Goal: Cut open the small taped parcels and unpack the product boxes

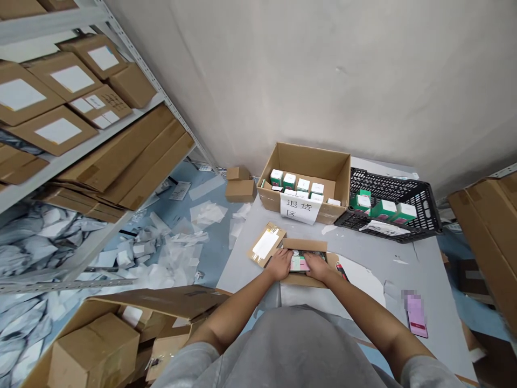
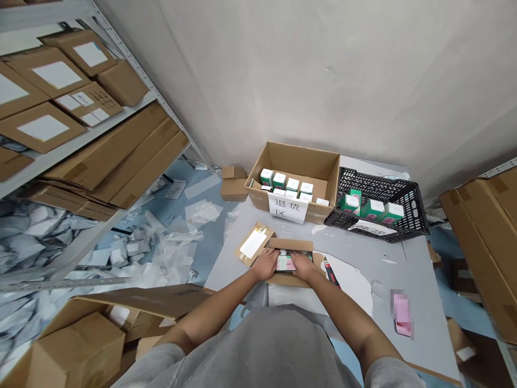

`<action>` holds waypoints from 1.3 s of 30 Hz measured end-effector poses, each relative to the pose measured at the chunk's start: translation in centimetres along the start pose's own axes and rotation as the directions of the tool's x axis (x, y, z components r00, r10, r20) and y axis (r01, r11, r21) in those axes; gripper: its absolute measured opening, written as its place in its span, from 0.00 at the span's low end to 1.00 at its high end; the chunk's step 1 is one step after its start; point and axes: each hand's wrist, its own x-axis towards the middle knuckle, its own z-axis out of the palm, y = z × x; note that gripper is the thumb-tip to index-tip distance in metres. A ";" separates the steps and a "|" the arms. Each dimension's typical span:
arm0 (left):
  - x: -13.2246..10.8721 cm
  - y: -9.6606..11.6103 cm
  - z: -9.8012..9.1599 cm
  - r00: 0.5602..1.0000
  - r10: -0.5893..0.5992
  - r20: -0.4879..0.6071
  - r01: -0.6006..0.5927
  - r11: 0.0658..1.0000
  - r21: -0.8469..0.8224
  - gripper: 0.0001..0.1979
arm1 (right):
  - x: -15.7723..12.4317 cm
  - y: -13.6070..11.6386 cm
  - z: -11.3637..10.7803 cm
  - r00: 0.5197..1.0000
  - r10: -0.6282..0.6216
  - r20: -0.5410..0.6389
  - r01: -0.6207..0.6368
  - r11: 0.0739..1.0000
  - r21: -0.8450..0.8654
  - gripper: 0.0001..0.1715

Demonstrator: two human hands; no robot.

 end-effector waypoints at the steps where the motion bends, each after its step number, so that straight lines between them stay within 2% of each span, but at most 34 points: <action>1: 0.0 -0.2 -0.2 1.000 0.008 -0.006 -0.008 1.000 -0.026 0.21 | -0.4 0.2 -0.1 1.000 -0.011 -0.011 0.012 1.000 0.029 0.36; 6: -0.2 -0.6 -0.2 0.992 0.092 -0.089 -0.102 0.989 -0.109 0.25 | -2.0 1.2 -0.2 0.998 -0.036 -0.056 0.042 0.993 0.115 0.39; 9: -0.3 -0.8 0.1 0.990 0.020 -0.137 -0.032 0.996 -0.086 0.26 | -2.8 1.6 -0.2 0.997 -0.029 -0.066 0.038 0.989 0.139 0.40; 12: 0.2 -1.0 0.1 0.995 -0.041 -0.087 0.036 0.998 -0.057 0.26 | -3.3 1.5 -0.1 0.996 0.007 -0.089 0.009 0.984 0.179 0.38; 14: 0.7 -1.3 -0.2 0.998 -0.060 -0.036 0.059 0.997 -0.043 0.24 | -3.5 1.3 0.0 0.992 0.026 -0.121 0.001 0.976 0.217 0.34; 17: 1.5 -1.6 -0.8 0.996 -0.085 0.013 0.086 0.996 -0.039 0.23 | -3.8 1.4 0.2 0.984 0.020 -0.175 0.026 0.966 0.256 0.29; 22: 2.5 -1.2 -2.0 0.998 -0.020 0.056 0.023 0.998 -0.052 0.20 | -5.4 2.8 1.2 0.964 0.003 -0.266 0.080 0.950 0.303 0.33; 26: 3.2 -0.1 -2.1 0.996 0.026 0.081 -0.023 0.999 -0.038 0.15 | -7.2 3.8 2.2 0.957 0.028 -0.288 0.078 0.934 0.350 0.33; 29: 3.6 0.6 -1.6 0.989 0.049 0.143 -0.050 0.999 0.001 0.12 | -7.8 3.2 1.9 0.936 0.068 -0.346 0.080 0.915 0.395 0.33; 32: 3.7 0.9 -1.0 0.979 0.039 0.199 -0.048 0.998 0.041 0.09 | -7.5 2.1 1.0 0.891 0.153 -0.427 0.044 0.908 0.417 0.36; 36: 3.3 1.2 -0.9 0.989 0.008 0.147 -0.008 1.000 -0.002 0.13 | -7.5 1.3 0.4 0.855 0.258 -0.451 -0.035 0.894 0.446 0.34; 39: 3.1 1.9 -1.2 0.993 -0.043 0.106 0.055 0.992 -0.110 0.16 | -8.3 1.4 0.8 0.841 0.270 -0.468 -0.038 0.894 0.447 0.29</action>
